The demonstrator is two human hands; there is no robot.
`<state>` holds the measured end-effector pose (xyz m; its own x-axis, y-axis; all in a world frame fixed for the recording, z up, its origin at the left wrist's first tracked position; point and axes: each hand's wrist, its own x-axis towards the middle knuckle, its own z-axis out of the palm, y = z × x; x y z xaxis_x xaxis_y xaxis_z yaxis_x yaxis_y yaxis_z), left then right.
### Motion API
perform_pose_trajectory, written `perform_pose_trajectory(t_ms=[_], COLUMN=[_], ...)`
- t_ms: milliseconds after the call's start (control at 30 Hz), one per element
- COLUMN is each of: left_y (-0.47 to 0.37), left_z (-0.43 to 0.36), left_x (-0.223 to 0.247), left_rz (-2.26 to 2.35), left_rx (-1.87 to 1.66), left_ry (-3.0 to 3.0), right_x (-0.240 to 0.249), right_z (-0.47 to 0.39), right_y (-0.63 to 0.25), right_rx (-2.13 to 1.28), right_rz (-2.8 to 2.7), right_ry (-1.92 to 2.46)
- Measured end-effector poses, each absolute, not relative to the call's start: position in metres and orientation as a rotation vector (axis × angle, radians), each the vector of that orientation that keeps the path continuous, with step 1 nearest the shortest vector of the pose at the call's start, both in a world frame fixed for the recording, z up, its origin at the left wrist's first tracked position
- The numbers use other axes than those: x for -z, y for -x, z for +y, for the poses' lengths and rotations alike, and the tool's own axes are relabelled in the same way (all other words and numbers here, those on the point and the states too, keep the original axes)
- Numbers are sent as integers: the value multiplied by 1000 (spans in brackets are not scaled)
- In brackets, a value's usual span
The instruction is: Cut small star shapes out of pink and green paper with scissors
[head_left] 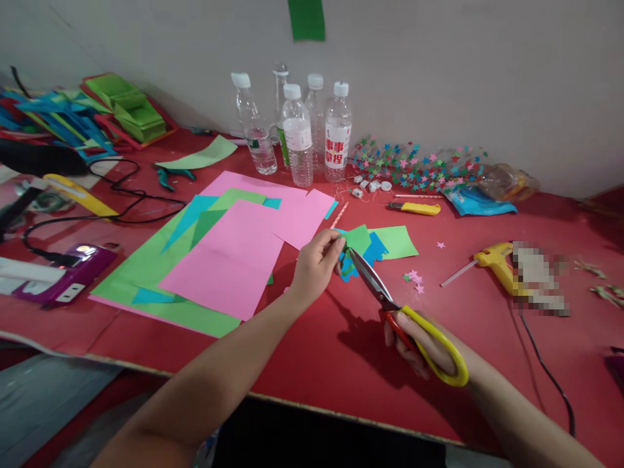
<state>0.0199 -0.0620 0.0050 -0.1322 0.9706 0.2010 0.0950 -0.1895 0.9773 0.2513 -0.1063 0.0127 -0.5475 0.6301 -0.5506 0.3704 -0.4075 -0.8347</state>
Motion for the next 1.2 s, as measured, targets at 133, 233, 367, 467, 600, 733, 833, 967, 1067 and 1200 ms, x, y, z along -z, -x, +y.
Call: perform_pose_trajectory(t_ms=[133, 233, 367, 467, 600, 733, 833, 967, 1067, 1200], left_y=[-16, -20, -36, -45, -47, -42, -39, -39, -42, -48], left_z=[-57, -59, -70, -79, -83, -82, -80, -78, -79, -81], left_x=[-10, -9, -6, -5, -8, -11, -10, -5, -2, 1], left_rz=[1268, 1171, 1012, 961, 983, 908, 824, 779, 817, 837], left_rx=[-1410, -1165, -789, -725, -696, -663, -710, -833, -902, -865], left_ry=[-1142, -1075, -1163, -1227, -1235, -1209, -1179, -1129, -1167, -1142], right_x=[-8, -7, -11, -13, -10, -5, -5, -9, -8, -3], right_z=[-107, -104, -92, -84, -84, -89, -88, -87, -88, -90], right_y=[-252, -252, -252, -251, -248, -248, -249, -249, -248, -249], right_rx=[-1827, -1510, -1275, -1390, -1687, -1764, -1776, -1717, -1683, -1652], right_rz=[-1668, -1656, -1566, -1589, -1592, -1493, -1381, -1323, -1323, -1349], right_ry=[1351, 1384, 1432, 1492, 1456, 1226, 1008, 892, 851, 853])
